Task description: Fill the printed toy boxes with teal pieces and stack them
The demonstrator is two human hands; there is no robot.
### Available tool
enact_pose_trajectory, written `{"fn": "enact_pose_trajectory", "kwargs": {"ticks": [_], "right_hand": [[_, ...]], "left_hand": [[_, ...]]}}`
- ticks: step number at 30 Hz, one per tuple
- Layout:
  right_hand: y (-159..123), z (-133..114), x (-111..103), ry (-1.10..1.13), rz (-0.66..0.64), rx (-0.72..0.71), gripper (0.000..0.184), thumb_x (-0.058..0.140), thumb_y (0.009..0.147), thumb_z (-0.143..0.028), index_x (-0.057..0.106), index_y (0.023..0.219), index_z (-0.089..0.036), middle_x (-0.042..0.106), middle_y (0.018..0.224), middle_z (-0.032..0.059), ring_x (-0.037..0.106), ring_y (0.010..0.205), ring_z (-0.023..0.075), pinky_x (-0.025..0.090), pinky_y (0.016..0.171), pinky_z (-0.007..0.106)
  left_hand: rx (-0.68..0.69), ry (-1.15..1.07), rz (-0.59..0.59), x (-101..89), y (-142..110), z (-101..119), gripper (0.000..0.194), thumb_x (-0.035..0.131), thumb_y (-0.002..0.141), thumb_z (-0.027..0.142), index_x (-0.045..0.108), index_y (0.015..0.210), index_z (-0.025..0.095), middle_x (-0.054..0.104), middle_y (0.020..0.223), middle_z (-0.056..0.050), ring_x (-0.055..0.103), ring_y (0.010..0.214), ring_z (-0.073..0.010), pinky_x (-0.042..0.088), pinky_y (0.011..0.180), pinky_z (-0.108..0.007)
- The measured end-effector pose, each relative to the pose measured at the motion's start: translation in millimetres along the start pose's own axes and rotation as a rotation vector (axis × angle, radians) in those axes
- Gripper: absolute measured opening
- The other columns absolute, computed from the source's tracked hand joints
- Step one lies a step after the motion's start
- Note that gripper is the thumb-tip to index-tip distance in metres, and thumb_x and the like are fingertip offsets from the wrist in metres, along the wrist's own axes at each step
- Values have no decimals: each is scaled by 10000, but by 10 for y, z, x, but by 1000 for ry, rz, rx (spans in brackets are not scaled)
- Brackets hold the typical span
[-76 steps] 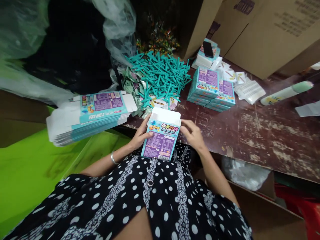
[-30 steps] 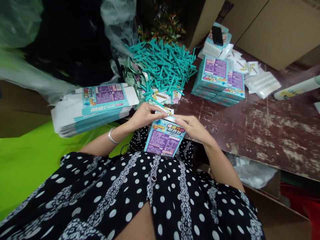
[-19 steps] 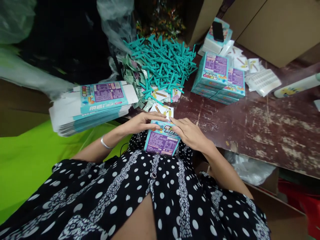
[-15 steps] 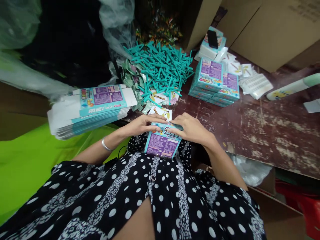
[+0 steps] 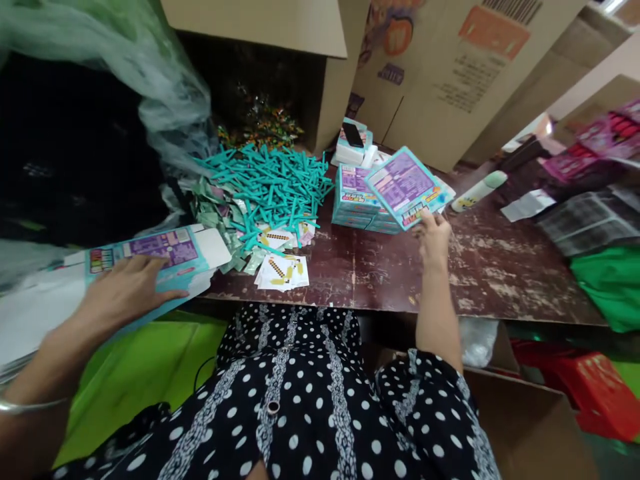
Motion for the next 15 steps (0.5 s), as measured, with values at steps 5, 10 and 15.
{"fn": "enact_pose_trajectory", "kwargs": {"ticks": [5, 10, 15], "right_hand": [[249, 474, 346, 78, 171, 222, 338, 807, 1005, -359, 533, 877, -208, 588, 631, -60, 685, 557, 111, 590, 514, 172], [270, 608, 501, 12, 90, 300, 415, 863, 982, -447, 587, 847, -167, 672, 621, 1, 684, 530, 113, 604, 499, 174], [239, 616, 517, -167, -100, 430, 475, 788, 1040, -487, 571, 760, -171, 674, 569, 25, 631, 460, 97, 544, 433, 158]], "left_hand": [[30, 68, -11, 69, -38, 129, 345, 657, 1015, 393, 683, 1292, 189, 766, 1311, -163, 694, 1259, -357, 539, 985, -376], [49, -43, -12, 52, -51, 111, 248, 662, 975, 347, 717, 1168, 202, 792, 1213, -144, 717, 1182, -334, 510, 921, -332], [80, -179, 148, -170, -151, 39, 372, 436, 1012, 449, 762, 1021, 271, 798, 1123, -94, 709, 1063, -322, 539, 916, -385]]}}
Point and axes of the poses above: each hand's wrist, its own y-axis towards the middle knuckle, its own x-axis out of the palm, z = x × y, the point moved 7 cm from there along y, towards the middle knuckle
